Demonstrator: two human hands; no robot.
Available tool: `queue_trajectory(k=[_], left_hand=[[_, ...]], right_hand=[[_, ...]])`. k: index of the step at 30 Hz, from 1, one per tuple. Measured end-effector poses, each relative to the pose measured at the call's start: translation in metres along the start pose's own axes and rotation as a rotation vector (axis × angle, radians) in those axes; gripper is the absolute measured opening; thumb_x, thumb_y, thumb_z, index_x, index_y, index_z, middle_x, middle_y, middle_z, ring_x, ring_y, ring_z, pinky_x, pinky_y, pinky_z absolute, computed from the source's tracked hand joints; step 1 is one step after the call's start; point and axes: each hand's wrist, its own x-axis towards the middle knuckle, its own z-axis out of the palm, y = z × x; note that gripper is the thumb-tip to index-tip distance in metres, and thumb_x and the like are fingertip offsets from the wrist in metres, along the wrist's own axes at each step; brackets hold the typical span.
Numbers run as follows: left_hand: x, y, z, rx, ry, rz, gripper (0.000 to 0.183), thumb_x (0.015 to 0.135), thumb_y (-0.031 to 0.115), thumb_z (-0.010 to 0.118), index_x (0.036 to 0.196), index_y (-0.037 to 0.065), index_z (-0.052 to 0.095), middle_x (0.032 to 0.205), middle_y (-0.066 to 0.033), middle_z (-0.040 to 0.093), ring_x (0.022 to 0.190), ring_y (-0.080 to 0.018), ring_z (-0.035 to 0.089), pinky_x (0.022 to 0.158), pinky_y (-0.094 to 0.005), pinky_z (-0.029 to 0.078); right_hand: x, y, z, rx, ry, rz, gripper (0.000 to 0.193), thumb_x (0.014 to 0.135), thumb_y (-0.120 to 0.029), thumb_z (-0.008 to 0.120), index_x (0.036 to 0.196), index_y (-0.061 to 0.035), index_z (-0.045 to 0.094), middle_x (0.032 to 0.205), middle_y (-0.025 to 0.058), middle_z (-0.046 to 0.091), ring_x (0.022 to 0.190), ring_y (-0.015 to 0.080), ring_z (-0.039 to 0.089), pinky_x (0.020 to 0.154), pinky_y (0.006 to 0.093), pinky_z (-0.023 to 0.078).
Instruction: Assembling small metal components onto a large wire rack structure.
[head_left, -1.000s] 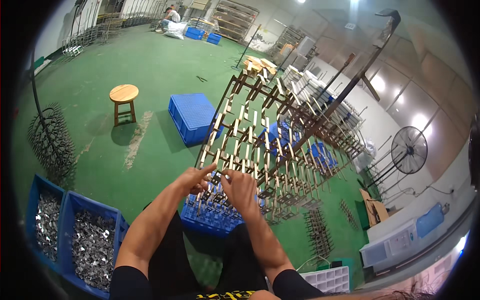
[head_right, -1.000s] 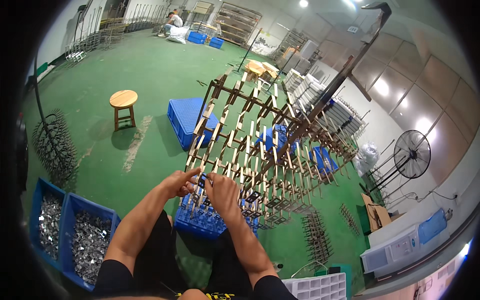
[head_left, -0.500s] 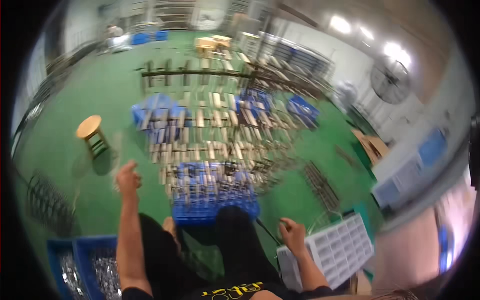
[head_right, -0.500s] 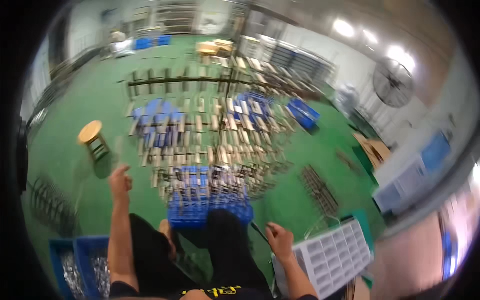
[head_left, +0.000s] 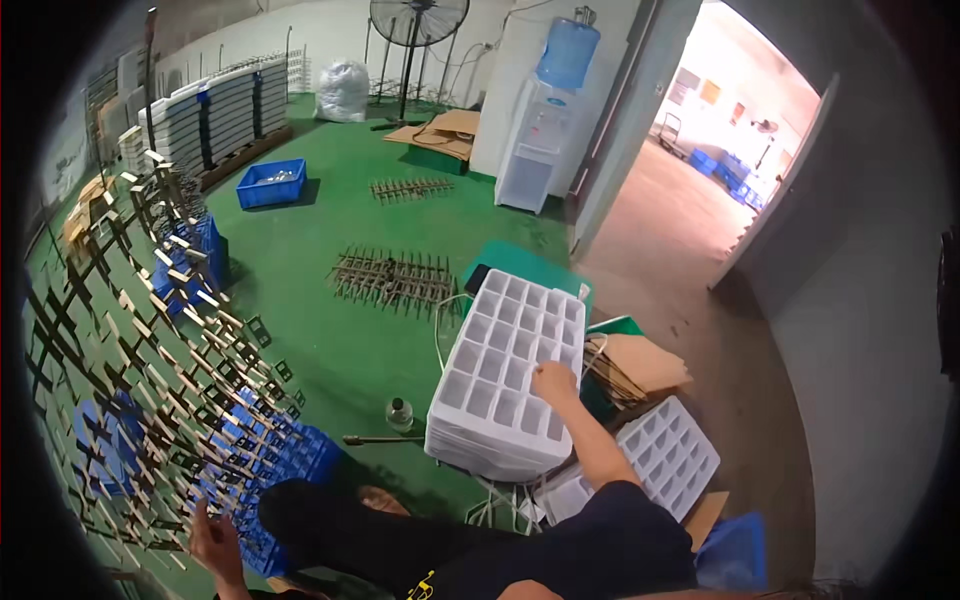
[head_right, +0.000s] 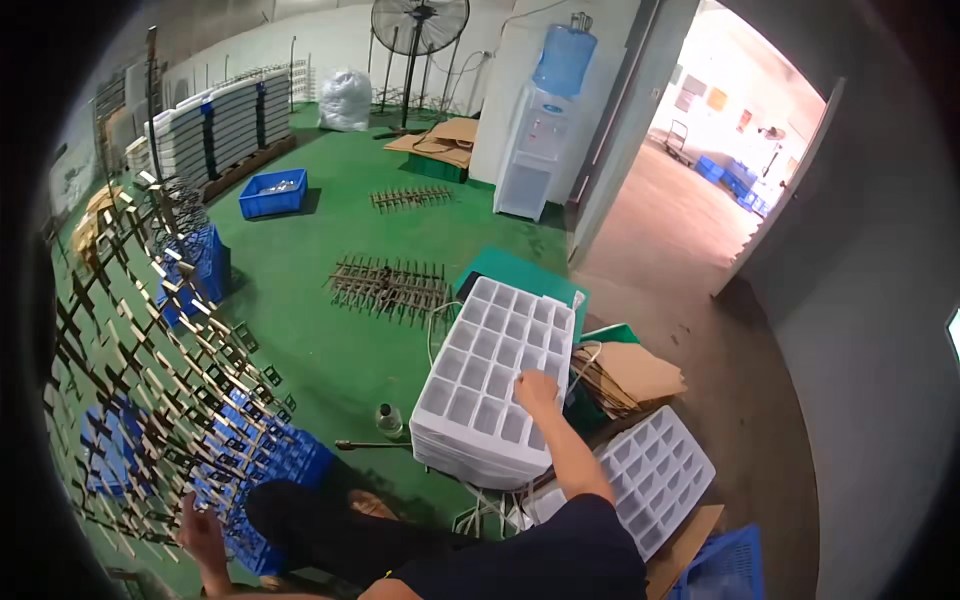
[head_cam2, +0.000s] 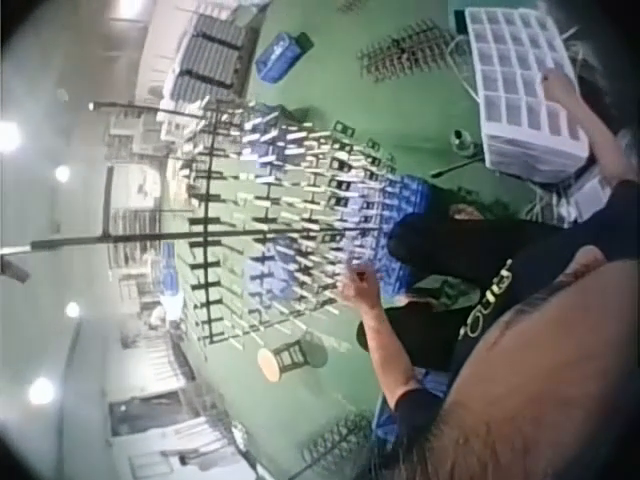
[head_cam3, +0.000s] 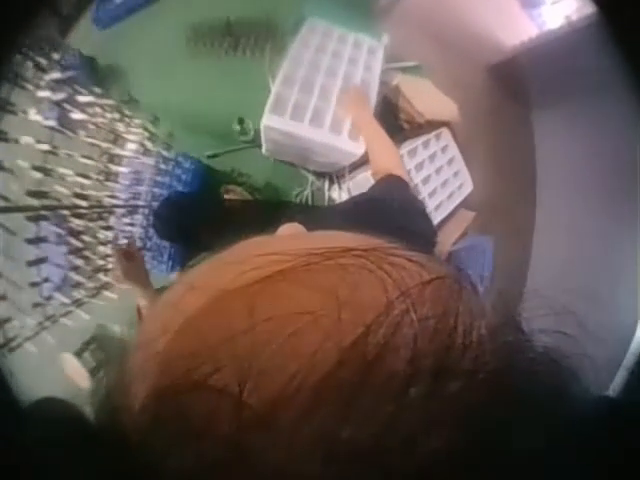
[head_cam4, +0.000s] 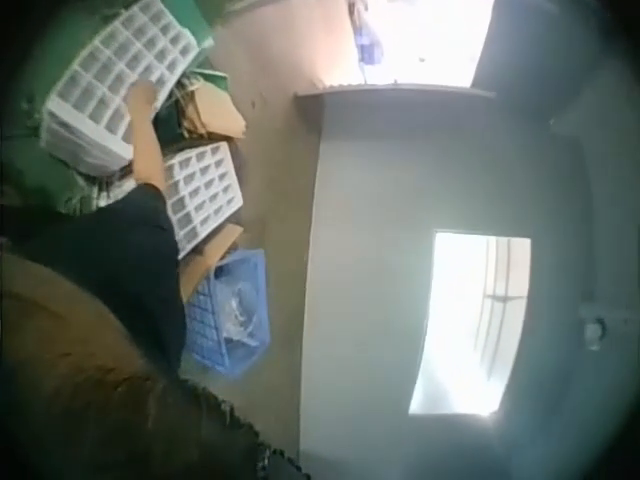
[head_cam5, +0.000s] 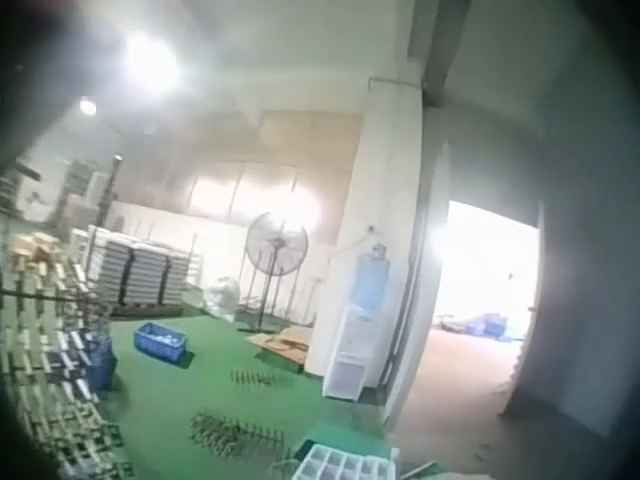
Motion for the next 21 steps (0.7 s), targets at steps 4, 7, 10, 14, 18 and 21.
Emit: queue_trajectory(k=[4, 7, 10, 14, 18, 21], left_hand=[[0.016, 0.004, 0.019, 0.064, -0.001, 0.035, 0.034, 0.078, 0.008, 0.059, 0.111, 0.002, 0.053, 0.049, -0.0039, 0.041, 0.04, -0.0154, 0.039, 0.042, -0.0308, 0.03], [0.025, 0.005, 0.035, -0.024, -0.066, 0.005, 0.037, 0.077, 0.008, 0.061, 0.112, 0.003, 0.052, 0.049, -0.0032, 0.042, 0.041, -0.0159, 0.041, 0.042, -0.0308, 0.031], [0.027, 0.005, 0.048, -0.034, -0.036, 0.044, 0.038, 0.076, 0.007, 0.063, 0.112, 0.004, 0.052, 0.05, -0.003, 0.042, 0.041, -0.0162, 0.041, 0.043, -0.0308, 0.031], [0.028, 0.005, 0.058, -0.035, -0.046, -0.014, 0.04, 0.075, 0.005, 0.064, 0.113, 0.004, 0.053, 0.05, -0.0025, 0.042, 0.042, -0.0153, 0.04, 0.043, -0.0307, 0.032], [0.028, 0.002, 0.061, -0.05, -0.084, -0.072, 0.038, 0.076, 0.004, 0.062, 0.113, 0.003, 0.053, 0.05, -0.0028, 0.043, 0.042, -0.0124, 0.039, 0.043, -0.0288, 0.032], [0.029, -0.004, 0.072, -0.092, -0.101, -0.071, 0.038, 0.077, 0.004, 0.061, 0.114, 0.003, 0.053, 0.049, -0.0025, 0.042, 0.042, -0.0109, 0.037, 0.042, -0.0279, 0.031]], right_hand=[[0.035, -0.009, 0.017, 0.032, 0.201, -0.477, 0.02, 0.072, -0.007, 0.053, 0.088, -0.0119, 0.064, 0.093, 0.01, 0.055, 0.087, 0.0283, 0.056, 0.066, 0.0396, 0.048], [0.076, -0.018, 0.022, -0.117, 0.225, -0.668, 0.017, 0.071, -0.007, 0.054, 0.081, -0.0134, 0.066, 0.091, 0.0057, 0.055, 0.091, 0.0249, 0.054, 0.065, 0.0374, 0.049], [0.097, -0.028, 0.038, -0.221, 0.188, -0.746, 0.013, 0.07, -0.008, 0.055, 0.076, -0.013, 0.066, 0.089, 0.0034, 0.054, 0.09, 0.0235, 0.054, 0.065, 0.0363, 0.049], [0.114, -0.029, 0.027, -0.405, 0.139, -0.985, 0.009, 0.069, -0.01, 0.056, 0.067, -0.0118, 0.065, 0.086, 0.001, 0.053, 0.087, 0.021, 0.054, 0.064, 0.035, 0.047], [0.126, -0.032, -0.016, -0.553, 0.183, -1.169, 0.008, 0.066, -0.01, 0.056, 0.06, -0.0112, 0.061, 0.081, -0.0007, 0.054, 0.083, 0.018, 0.053, 0.062, 0.0331, 0.044], [0.139, -0.031, -0.076, -0.56, 0.408, -1.038, 0.006, 0.065, -0.012, 0.056, 0.059, -0.0112, 0.059, 0.076, 0.0008, 0.055, 0.081, 0.0202, 0.053, 0.062, 0.0346, 0.044]])
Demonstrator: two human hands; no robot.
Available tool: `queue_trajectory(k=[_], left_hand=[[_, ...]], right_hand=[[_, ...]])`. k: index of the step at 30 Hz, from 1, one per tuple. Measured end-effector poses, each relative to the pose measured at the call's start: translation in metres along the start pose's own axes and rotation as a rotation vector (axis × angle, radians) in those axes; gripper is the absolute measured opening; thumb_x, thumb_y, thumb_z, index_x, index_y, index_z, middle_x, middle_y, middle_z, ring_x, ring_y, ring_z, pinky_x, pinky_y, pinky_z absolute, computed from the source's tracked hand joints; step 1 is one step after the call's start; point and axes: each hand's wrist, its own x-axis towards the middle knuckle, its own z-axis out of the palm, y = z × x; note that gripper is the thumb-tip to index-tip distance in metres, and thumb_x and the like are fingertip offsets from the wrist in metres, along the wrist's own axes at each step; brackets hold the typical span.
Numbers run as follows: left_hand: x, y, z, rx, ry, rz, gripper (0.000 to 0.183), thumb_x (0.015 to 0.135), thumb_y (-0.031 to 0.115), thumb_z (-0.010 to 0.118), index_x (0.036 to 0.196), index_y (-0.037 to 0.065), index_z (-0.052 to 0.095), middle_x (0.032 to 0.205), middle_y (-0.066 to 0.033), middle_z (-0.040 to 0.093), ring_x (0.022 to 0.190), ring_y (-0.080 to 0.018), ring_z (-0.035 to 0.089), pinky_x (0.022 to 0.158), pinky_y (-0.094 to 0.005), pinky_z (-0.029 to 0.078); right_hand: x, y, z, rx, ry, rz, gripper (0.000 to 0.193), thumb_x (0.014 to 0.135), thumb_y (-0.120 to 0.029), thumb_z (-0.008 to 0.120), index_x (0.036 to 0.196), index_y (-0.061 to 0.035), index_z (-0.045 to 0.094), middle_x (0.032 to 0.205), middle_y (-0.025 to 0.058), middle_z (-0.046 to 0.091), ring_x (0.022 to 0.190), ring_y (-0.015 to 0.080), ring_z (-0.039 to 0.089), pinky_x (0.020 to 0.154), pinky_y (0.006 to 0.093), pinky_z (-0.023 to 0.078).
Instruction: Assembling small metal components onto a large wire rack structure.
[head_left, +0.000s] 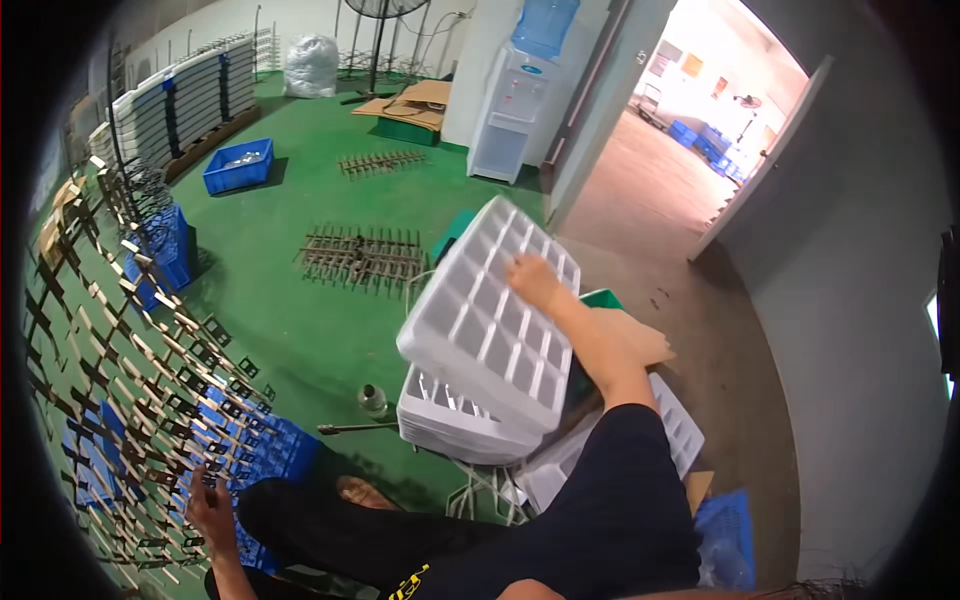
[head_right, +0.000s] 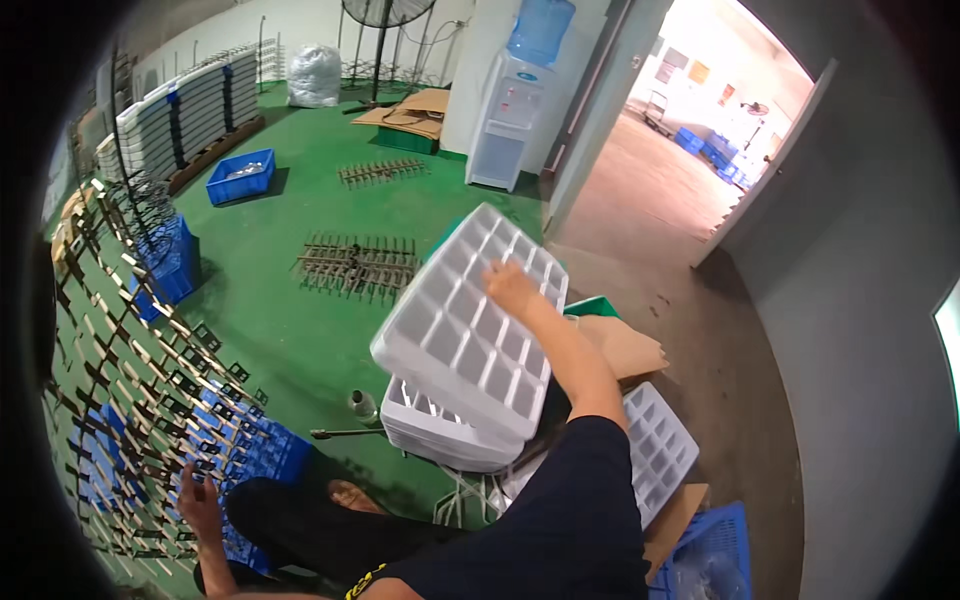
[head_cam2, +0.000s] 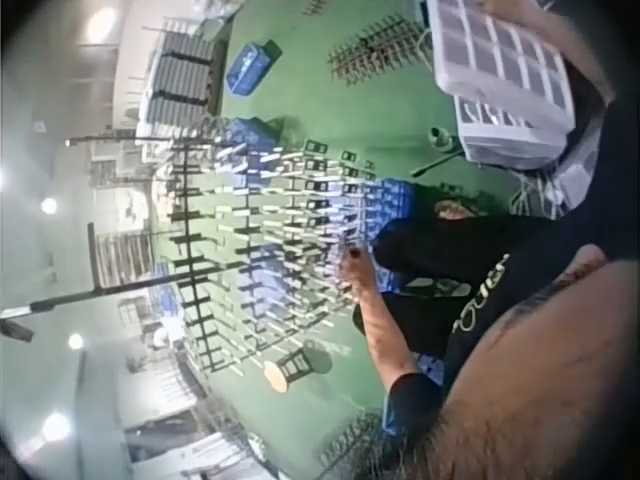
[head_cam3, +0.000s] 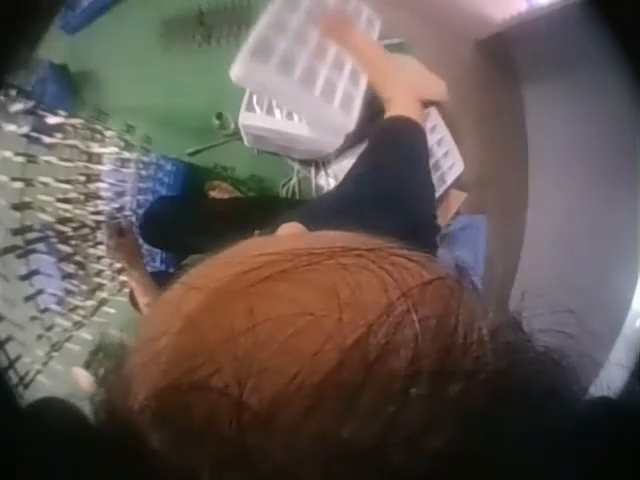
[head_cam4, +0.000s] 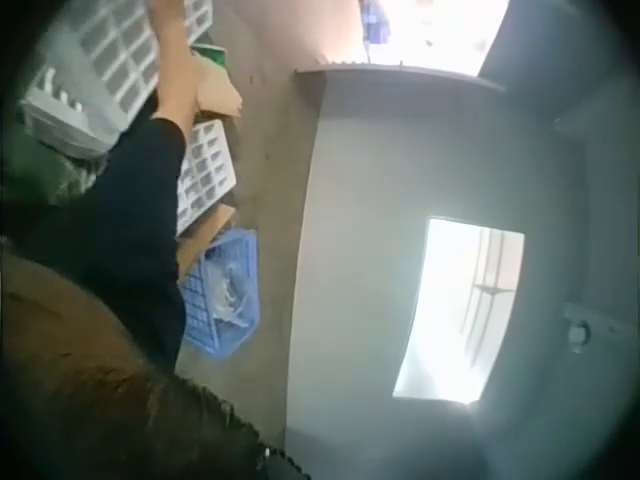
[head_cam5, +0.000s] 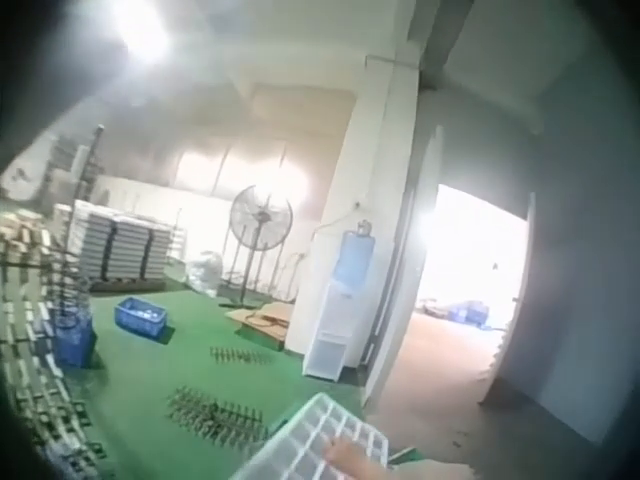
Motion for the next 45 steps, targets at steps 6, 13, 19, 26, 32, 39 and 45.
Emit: queue_trajectory(k=[6, 13, 19, 26, 32, 39, 45], left_hand=[[0.011, 0.0, 0.02, -0.108, 0.01, 0.046, 0.038, 0.079, 0.004, 0.06, 0.116, 0.003, 0.052, 0.049, 0.0001, 0.032, 0.043, -0.0101, 0.027, 0.042, -0.0287, 0.024], [0.009, 0.001, 0.01, -0.06, -0.074, -0.023, 0.04, 0.083, 0.004, 0.056, 0.123, 0.005, 0.048, 0.054, -0.0017, 0.039, 0.047, -0.0115, 0.03, 0.045, -0.03, 0.027], [-0.003, -0.038, 0.023, -0.082, -0.097, -0.086, 0.044, 0.085, 0.007, 0.055, 0.128, 0.007, 0.044, 0.055, -0.0019, 0.038, 0.048, -0.0116, 0.03, 0.044, -0.0303, 0.025], [-0.008, -0.049, 0.039, 0.075, -0.098, -0.039, 0.042, 0.087, 0.01, 0.053, 0.128, 0.007, 0.044, 0.051, -0.0012, 0.035, 0.045, -0.0113, 0.027, 0.043, -0.0314, 0.024], [-0.008, -0.051, 0.025, 0.189, -0.171, -0.059, 0.039, 0.088, 0.012, 0.053, 0.126, 0.007, 0.045, 0.049, -0.001, 0.033, 0.044, -0.0111, 0.025, 0.043, -0.0317, 0.023], [-0.006, -0.038, 0.003, 0.173, -0.113, -0.122, 0.038, 0.088, 0.014, 0.053, 0.125, 0.006, 0.046, 0.049, -0.001, 0.031, 0.045, -0.0109, 0.024, 0.042, -0.0322, 0.021], [-0.005, -0.034, 0.008, 0.095, -0.14, -0.163, 0.036, 0.09, 0.014, 0.051, 0.125, 0.006, 0.047, 0.051, -0.0007, 0.03, 0.047, -0.0102, 0.024, 0.043, -0.0316, 0.021]], right_hand=[[-0.062, 0.108, -0.096, -0.3, -0.46, 0.457, 0.011, 0.068, -0.012, 0.058, 0.075, -0.0125, 0.066, 0.086, 0.0028, 0.062, 0.084, 0.0242, 0.059, 0.068, 0.0384, 0.045], [-0.256, 0.112, -0.159, -0.124, -1.296, 1.377, 0.026, 0.077, -0.022, 0.059, 0.101, -0.0173, 0.065, 0.109, 0.0026, 0.061, 0.1, 0.0203, 0.059, 0.073, 0.0368, 0.048], [-0.474, 0.023, -0.16, 0.672, -1.455, 1.86, 0.023, 0.078, -0.019, 0.052, 0.066, -0.0021, 0.062, 0.062, 0.0136, 0.061, 0.052, 0.0234, 0.057, 0.054, 0.0398, 0.046], [-0.532, -0.118, -0.096, 0.461, -0.761, 2.517, 0.016, 0.075, -0.005, 0.047, 0.072, 0.0008, 0.062, 0.063, 0.0144, 0.06, 0.051, 0.0215, 0.059, 0.046, 0.0363, 0.046], [-0.464, -0.108, -0.098, 0.597, -0.985, 2.09, 0.017, 0.076, -0.004, 0.047, 0.075, 0.0014, 0.062, 0.064, 0.0144, 0.061, 0.052, 0.0216, 0.06, 0.045, 0.0359, 0.047], [-0.421, -0.108, -0.113, 0.488, -1.054, 2.01, 0.017, 0.075, -0.005, 0.049, 0.08, 0.0013, 0.064, 0.073, 0.0147, 0.064, 0.064, 0.0254, 0.065, 0.056, 0.0364, 0.051], [-0.465, -0.111, -0.094, 0.246, -0.996, 1.971, 0.02, 0.075, -0.008, 0.053, 0.088, -0.0005, 0.066, 0.09, 0.0167, 0.065, 0.086, 0.0286, 0.064, 0.072, 0.0353, 0.051]])
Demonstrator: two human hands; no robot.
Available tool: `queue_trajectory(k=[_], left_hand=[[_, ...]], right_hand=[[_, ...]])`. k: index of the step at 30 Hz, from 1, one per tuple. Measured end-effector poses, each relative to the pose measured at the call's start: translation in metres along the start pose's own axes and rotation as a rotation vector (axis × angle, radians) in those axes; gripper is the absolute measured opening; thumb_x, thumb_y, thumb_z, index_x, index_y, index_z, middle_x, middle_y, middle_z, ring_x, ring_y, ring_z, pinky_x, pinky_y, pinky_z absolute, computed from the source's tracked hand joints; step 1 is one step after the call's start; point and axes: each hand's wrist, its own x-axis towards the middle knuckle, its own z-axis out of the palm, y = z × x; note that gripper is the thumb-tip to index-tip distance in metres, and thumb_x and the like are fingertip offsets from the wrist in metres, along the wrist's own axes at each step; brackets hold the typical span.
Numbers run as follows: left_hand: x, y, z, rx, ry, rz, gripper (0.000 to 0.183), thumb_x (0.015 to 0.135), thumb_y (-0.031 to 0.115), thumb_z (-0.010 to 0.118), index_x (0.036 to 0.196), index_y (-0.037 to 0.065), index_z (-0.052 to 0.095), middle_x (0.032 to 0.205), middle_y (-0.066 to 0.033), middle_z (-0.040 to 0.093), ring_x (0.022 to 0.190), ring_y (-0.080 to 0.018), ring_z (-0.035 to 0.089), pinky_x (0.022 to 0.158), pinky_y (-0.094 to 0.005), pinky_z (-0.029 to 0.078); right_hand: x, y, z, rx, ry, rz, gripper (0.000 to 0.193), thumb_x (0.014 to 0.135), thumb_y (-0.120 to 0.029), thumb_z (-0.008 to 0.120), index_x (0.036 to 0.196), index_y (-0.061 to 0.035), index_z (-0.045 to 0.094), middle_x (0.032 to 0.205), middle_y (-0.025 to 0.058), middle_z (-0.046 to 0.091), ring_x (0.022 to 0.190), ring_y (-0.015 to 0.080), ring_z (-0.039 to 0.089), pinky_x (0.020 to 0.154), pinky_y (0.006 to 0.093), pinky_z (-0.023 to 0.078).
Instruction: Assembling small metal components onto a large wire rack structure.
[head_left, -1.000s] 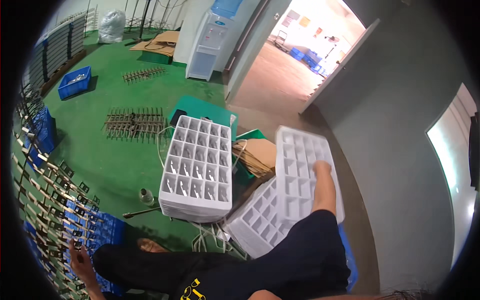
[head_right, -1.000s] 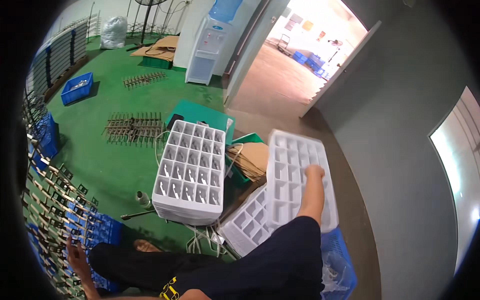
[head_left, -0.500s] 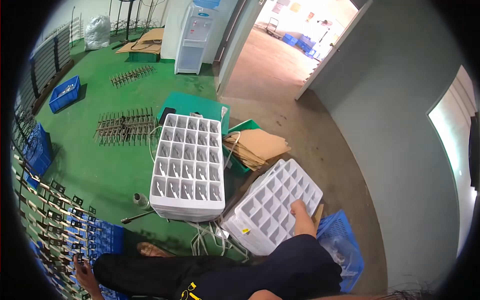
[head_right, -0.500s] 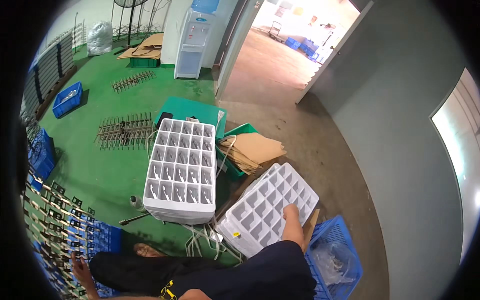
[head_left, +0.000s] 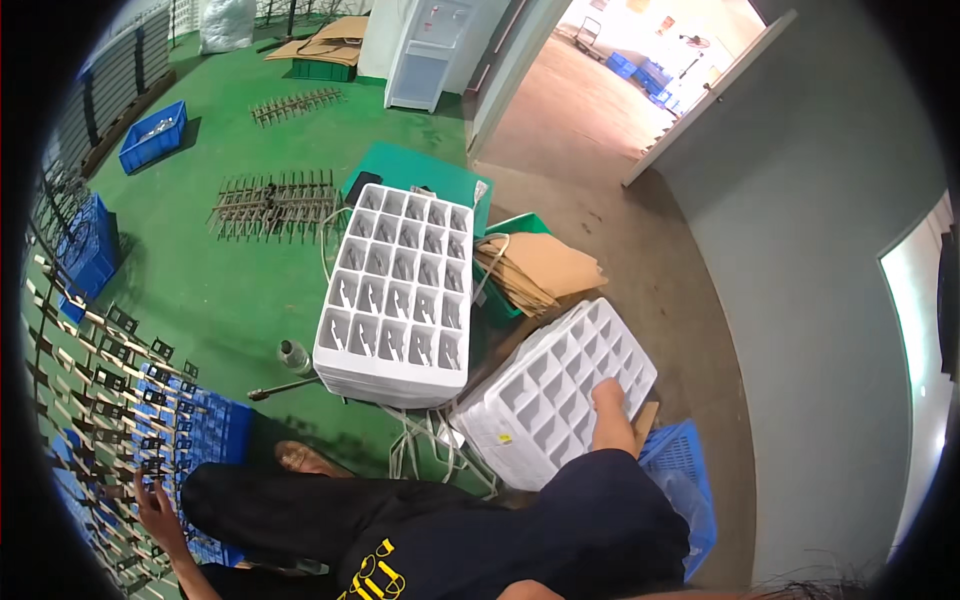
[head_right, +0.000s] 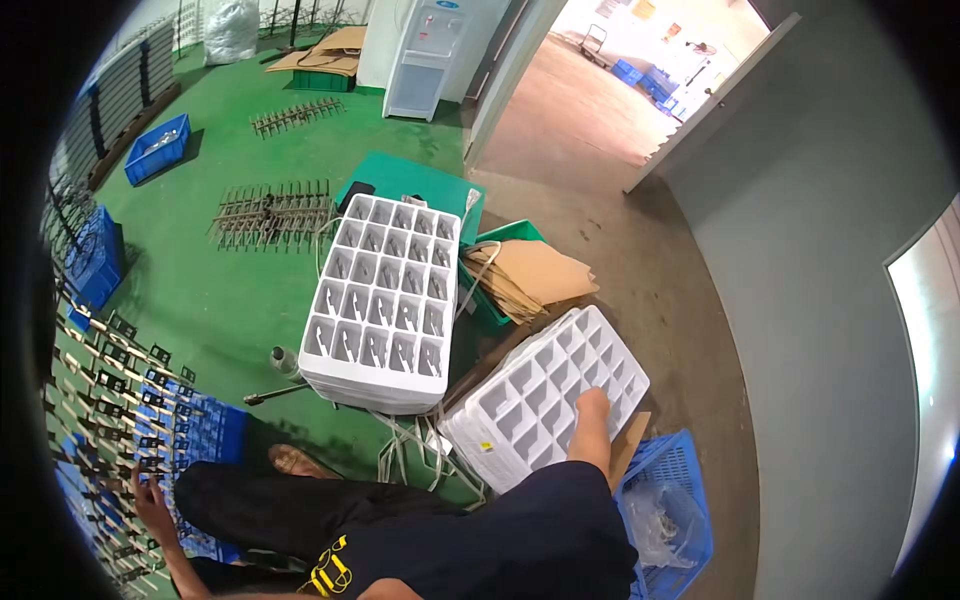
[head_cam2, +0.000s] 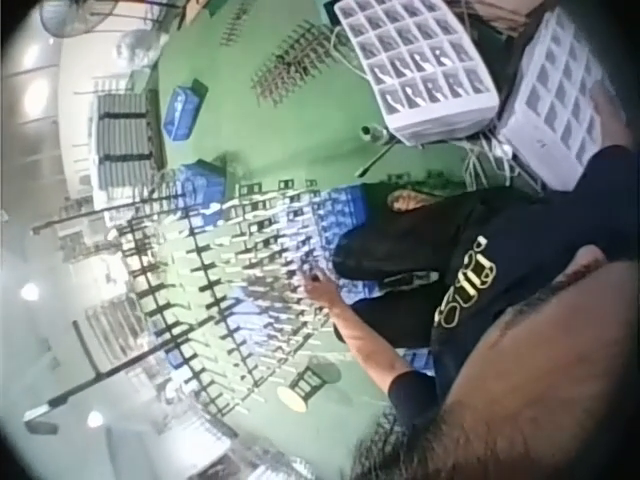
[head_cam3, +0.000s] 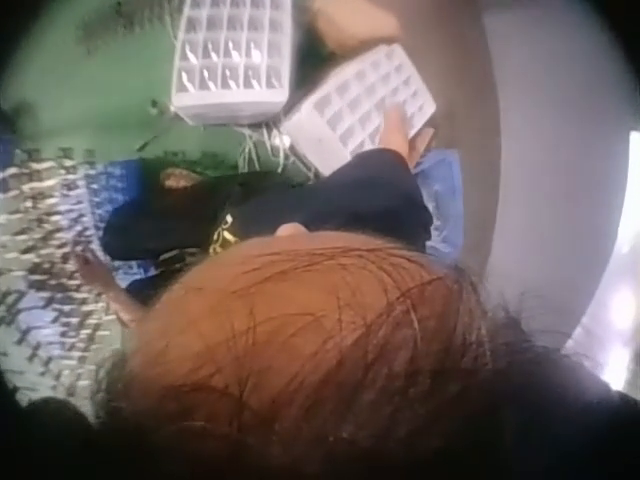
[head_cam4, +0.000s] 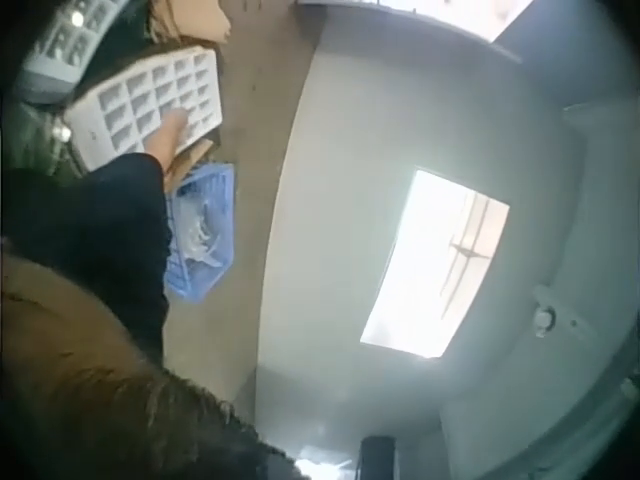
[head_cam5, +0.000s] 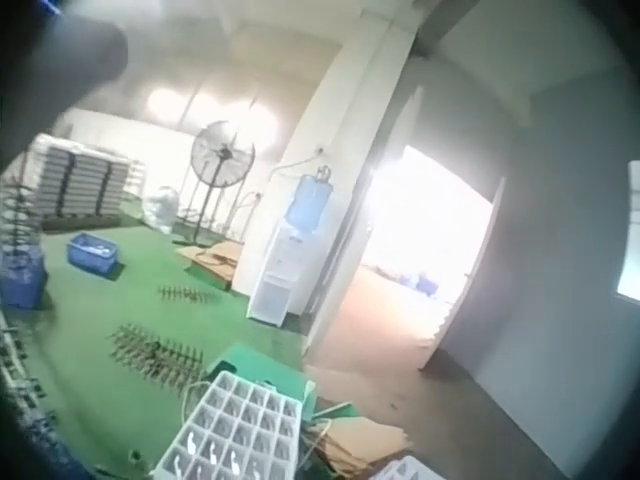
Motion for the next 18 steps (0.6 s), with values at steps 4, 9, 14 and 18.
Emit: queue_trajectory(k=[4, 9, 14, 18], left_hand=[[-0.004, -0.001, -0.013, 0.021, -0.008, -0.043, 0.036, 0.09, 0.015, 0.051, 0.125, 0.007, 0.047, 0.051, -0.0008, 0.031, 0.047, -0.0102, 0.023, 0.043, -0.0312, 0.021], [-0.003, -0.007, -0.003, -0.041, 0.038, -0.004, 0.037, 0.09, 0.016, 0.051, 0.125, 0.007, 0.047, 0.053, -0.0008, 0.031, 0.048, -0.0101, 0.024, 0.043, -0.0307, 0.021], [-0.008, -0.008, -0.017, 0.056, 0.011, -0.035, 0.035, 0.09, 0.015, 0.051, 0.124, 0.007, 0.047, 0.055, 0.0007, 0.031, 0.05, -0.0087, 0.025, 0.044, -0.0288, 0.023], [-0.003, 0.008, 0.005, 0.002, 0.002, 0.019, 0.038, 0.089, 0.013, 0.052, 0.126, 0.007, 0.046, 0.054, 0.0004, 0.03, 0.05, -0.0096, 0.025, 0.044, -0.0297, 0.022]], right_hand=[[-0.015, -0.024, 0.007, -0.013, -0.082, -0.049, 0.019, 0.077, -0.004, 0.049, 0.083, 0.006, 0.064, 0.074, 0.015, 0.065, 0.06, 0.0259, 0.065, 0.059, 0.0324, 0.051], [-0.011, -0.007, -0.002, 0.02, -0.023, 0.029, 0.022, 0.074, -0.008, 0.055, 0.092, -0.0018, 0.065, 0.102, 0.0181, 0.061, 0.097, 0.0299, 0.059, 0.079, 0.0375, 0.049], [-0.037, -0.021, 0.006, -0.07, 0.075, -0.079, 0.022, 0.077, -0.01, 0.052, 0.093, -0.0012, 0.065, 0.103, 0.0182, 0.061, 0.097, 0.0316, 0.059, 0.079, 0.0386, 0.049], [-0.01, 0.004, 0.01, -0.027, 0.085, -0.029, 0.025, 0.078, -0.015, 0.052, 0.097, -0.0026, 0.064, 0.105, 0.0179, 0.06, 0.1, 0.0311, 0.057, 0.08, 0.0394, 0.048]])
